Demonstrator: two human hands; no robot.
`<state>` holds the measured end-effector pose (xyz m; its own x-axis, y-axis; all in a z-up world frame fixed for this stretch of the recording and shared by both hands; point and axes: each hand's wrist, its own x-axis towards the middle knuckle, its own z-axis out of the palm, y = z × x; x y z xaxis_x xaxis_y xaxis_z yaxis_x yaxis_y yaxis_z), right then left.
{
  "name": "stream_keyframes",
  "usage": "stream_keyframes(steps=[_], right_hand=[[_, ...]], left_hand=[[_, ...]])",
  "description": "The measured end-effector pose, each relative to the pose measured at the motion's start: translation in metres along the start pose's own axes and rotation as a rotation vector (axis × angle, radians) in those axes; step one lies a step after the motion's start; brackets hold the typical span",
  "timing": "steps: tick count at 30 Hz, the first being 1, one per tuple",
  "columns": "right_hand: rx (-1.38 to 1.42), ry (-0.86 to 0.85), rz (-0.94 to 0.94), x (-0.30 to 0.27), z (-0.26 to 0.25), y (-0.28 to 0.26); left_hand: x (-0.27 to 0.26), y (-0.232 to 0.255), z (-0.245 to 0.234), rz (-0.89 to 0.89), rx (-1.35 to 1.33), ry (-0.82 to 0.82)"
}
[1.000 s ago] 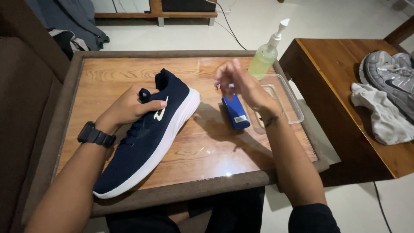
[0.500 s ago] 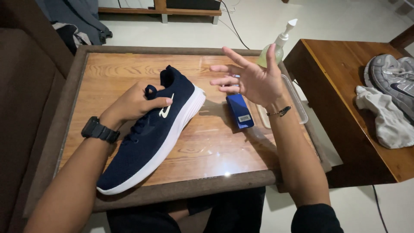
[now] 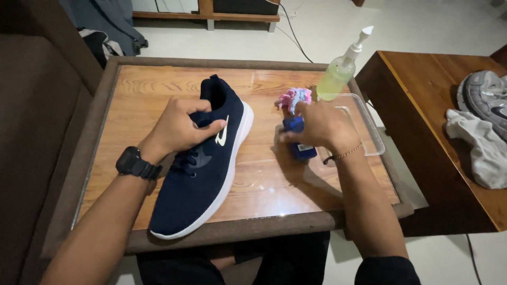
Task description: Cleaning a blue sneaker using a brush, cleaning solution, and a cloth on a wooden table.
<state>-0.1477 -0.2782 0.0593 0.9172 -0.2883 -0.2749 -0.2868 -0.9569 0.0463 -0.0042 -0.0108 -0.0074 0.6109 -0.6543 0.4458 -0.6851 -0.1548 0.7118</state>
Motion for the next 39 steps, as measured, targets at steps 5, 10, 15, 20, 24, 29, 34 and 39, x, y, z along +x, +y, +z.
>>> stream_keyframes(steps=[5, 10, 15, 20, 24, 29, 34, 39], right_hand=[[0.037, -0.001, -0.094, 0.023, 0.024, 0.013], [0.122, 0.033, -0.257, 0.025, 0.02, 0.008], [0.17, 0.014, -0.253, 0.02, 0.014, 0.003], [0.122, 0.246, -0.09, 0.023, 0.007, 0.064], [0.226, 0.225, 0.067, 0.026, 0.005, 0.109], [0.218, 0.116, 0.146, 0.036, 0.015, 0.121], [0.17, 0.069, 0.212, 0.042, 0.018, 0.123], [0.189, 0.033, 0.225, 0.041, 0.014, 0.118]], left_hand=[[0.002, 0.001, -0.002, 0.026, 0.019, -0.025], [0.0, -0.002, -0.006, -0.069, 0.017, -0.051], [0.001, -0.012, -0.011, -0.099, -0.003, -0.07], [0.0, -0.017, -0.012, -0.119, -0.019, -0.08], [0.001, -0.015, -0.012, -0.119, -0.019, -0.102], [0.0, -0.019, -0.012, -0.123, -0.021, -0.102], [0.0, -0.019, -0.012, -0.137, -0.017, -0.116], [0.001, -0.02, -0.012, -0.124, -0.011, -0.114]])
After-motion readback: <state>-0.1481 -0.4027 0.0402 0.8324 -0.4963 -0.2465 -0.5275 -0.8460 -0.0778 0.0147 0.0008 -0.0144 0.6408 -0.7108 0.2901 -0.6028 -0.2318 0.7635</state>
